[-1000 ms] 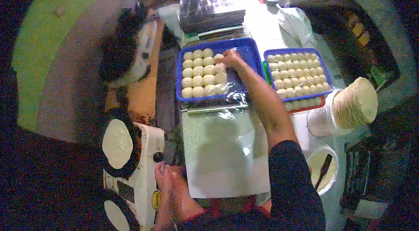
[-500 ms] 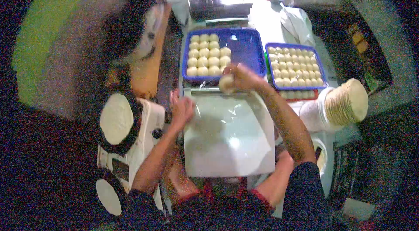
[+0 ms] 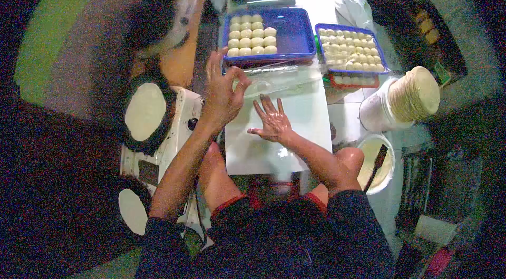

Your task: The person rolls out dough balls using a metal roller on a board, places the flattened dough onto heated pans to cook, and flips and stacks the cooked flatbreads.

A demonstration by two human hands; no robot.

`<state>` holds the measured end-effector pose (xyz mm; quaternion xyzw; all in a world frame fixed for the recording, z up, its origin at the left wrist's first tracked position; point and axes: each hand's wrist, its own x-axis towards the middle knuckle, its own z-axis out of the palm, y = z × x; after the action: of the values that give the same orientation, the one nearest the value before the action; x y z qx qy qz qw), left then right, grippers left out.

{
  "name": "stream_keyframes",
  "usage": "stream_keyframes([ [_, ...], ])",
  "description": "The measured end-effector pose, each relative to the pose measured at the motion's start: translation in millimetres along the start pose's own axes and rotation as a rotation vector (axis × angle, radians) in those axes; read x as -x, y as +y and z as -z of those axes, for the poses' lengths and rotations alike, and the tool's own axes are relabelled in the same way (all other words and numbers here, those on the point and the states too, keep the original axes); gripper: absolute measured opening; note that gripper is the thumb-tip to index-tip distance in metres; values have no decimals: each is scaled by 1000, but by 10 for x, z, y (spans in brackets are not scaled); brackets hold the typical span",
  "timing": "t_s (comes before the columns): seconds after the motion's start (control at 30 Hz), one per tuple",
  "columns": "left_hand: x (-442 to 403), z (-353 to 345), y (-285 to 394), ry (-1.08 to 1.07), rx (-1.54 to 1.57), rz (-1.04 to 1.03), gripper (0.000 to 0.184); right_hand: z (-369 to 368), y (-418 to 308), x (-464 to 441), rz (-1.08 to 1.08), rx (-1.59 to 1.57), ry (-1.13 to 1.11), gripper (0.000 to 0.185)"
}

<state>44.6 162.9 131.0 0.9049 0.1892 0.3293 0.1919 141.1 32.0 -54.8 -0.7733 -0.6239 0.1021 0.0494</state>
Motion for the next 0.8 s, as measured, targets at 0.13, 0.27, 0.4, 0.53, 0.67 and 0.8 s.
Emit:
stream_keyframes([
  [0.13, 228, -43, 78, -29, 33, -16, 13, -174, 231, 42, 81, -226, 111, 98],
  [0.27, 902, 16, 261, -170, -21, 0, 11, -107, 1091, 311, -150, -394, 198, 73],
  [0.4, 1936, -615, 59, -287, 179, 106, 12, 409, 2446, 477, -256, -484, 615, 39],
  [0.53, 2749, -1223, -92, -479, 29, 14, 15, 582, 1732, -414, -29, -311, 291, 52],
  [0.67, 2871, -1280, -135, -488, 133, 108, 24, 99, 793, -1231, -53, 116, 205, 72],
  [0.8, 2841, -1191, -92, -483, 122, 123, 28, 120, 367, -628, -51, -89, 199, 69],
])
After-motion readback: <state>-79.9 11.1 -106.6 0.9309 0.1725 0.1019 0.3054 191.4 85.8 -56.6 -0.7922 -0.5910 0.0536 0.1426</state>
